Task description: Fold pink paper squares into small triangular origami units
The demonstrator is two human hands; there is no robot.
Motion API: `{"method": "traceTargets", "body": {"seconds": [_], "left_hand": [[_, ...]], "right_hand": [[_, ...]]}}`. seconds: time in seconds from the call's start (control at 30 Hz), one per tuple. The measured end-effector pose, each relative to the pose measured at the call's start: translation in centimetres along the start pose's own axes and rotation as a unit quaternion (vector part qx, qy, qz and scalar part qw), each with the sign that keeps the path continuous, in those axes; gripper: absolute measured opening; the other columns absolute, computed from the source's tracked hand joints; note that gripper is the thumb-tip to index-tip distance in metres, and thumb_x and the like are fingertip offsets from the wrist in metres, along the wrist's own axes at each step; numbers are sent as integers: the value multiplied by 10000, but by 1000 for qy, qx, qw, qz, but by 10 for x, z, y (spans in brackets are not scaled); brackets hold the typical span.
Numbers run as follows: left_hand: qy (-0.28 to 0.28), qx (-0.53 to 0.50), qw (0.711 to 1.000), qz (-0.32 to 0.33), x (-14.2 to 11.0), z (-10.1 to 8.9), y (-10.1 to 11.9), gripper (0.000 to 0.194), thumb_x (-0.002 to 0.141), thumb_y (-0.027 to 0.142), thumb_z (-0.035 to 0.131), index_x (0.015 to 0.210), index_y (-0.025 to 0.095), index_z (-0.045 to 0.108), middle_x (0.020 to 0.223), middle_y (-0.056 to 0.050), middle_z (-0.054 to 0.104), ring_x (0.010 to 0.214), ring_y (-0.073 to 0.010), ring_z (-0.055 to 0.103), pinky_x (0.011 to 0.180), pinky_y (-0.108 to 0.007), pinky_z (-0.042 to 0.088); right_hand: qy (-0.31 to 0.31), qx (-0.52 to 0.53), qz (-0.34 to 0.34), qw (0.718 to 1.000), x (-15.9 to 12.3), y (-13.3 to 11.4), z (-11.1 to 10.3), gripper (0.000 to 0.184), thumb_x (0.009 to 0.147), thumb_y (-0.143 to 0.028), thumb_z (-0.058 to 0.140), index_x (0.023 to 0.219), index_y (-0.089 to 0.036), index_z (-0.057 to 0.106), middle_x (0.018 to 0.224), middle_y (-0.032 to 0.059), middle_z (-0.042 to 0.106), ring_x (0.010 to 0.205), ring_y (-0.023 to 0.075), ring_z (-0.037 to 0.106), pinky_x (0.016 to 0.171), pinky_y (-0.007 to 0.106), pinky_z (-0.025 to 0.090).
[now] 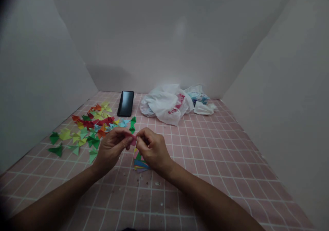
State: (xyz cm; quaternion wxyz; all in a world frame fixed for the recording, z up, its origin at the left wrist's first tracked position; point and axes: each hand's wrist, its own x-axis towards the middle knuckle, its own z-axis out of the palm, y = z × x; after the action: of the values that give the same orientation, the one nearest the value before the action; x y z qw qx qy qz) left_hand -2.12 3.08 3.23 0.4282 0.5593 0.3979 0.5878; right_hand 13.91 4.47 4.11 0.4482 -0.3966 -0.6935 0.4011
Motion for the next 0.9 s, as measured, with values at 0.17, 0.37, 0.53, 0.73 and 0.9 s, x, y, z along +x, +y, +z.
{"method": "traceTargets", "body": {"seconds": [0.17, 0.37, 0.53, 0.73, 0.9], "left_hand": [[4, -14, 1000, -3, 0, 2, 1, 65, 833, 167, 698, 852, 180, 637, 714, 42, 616, 568, -59, 570, 529, -157, 485], [4, -15, 1000, -23, 0, 1, 1, 103, 833, 168, 698, 923, 180, 650, 712, 42, 622, 565, -61, 579, 531, -159, 494], [4, -14, 999, -30, 0, 1, -1, 89, 827, 181, 706, 887, 172, 640, 740, 31, 636, 570, -60, 585, 531, -159, 496], [6, -23, 999, -39, 1, 2, 4, 95, 838, 218, 682, 839, 164, 603, 699, 33, 618, 539, -66, 583, 511, -171, 491], [6, -15, 999, -44, 0, 2, 6, 113, 840, 229, 672, 815, 164, 583, 682, 40, 603, 541, -63, 579, 518, -167, 492]], "right_hand": [[7, -9, 2, 1000, -1, -2, 1, 111, 871, -220, 540, 773, -188, 580, 599, -27, 569, 505, 101, 513, 490, 228, 366], [10, -13, -5, 1000, 0, -1, 1, 118, 873, -224, 534, 770, -185, 578, 588, -30, 564, 482, 96, 502, 482, 229, 358], [12, -23, -6, 1000, 0, -1, 1, 119, 873, -213, 529, 768, -184, 578, 590, -28, 562, 485, 98, 502, 484, 233, 351], [17, -26, -14, 999, -1, 0, 2, 122, 877, -216, 525, 766, -187, 567, 589, -27, 559, 489, 98, 503, 484, 233, 350], [13, -32, -24, 999, -2, 0, 3, 125, 879, -201, 515, 761, -192, 555, 592, -26, 561, 497, 103, 521, 486, 231, 363]]}}
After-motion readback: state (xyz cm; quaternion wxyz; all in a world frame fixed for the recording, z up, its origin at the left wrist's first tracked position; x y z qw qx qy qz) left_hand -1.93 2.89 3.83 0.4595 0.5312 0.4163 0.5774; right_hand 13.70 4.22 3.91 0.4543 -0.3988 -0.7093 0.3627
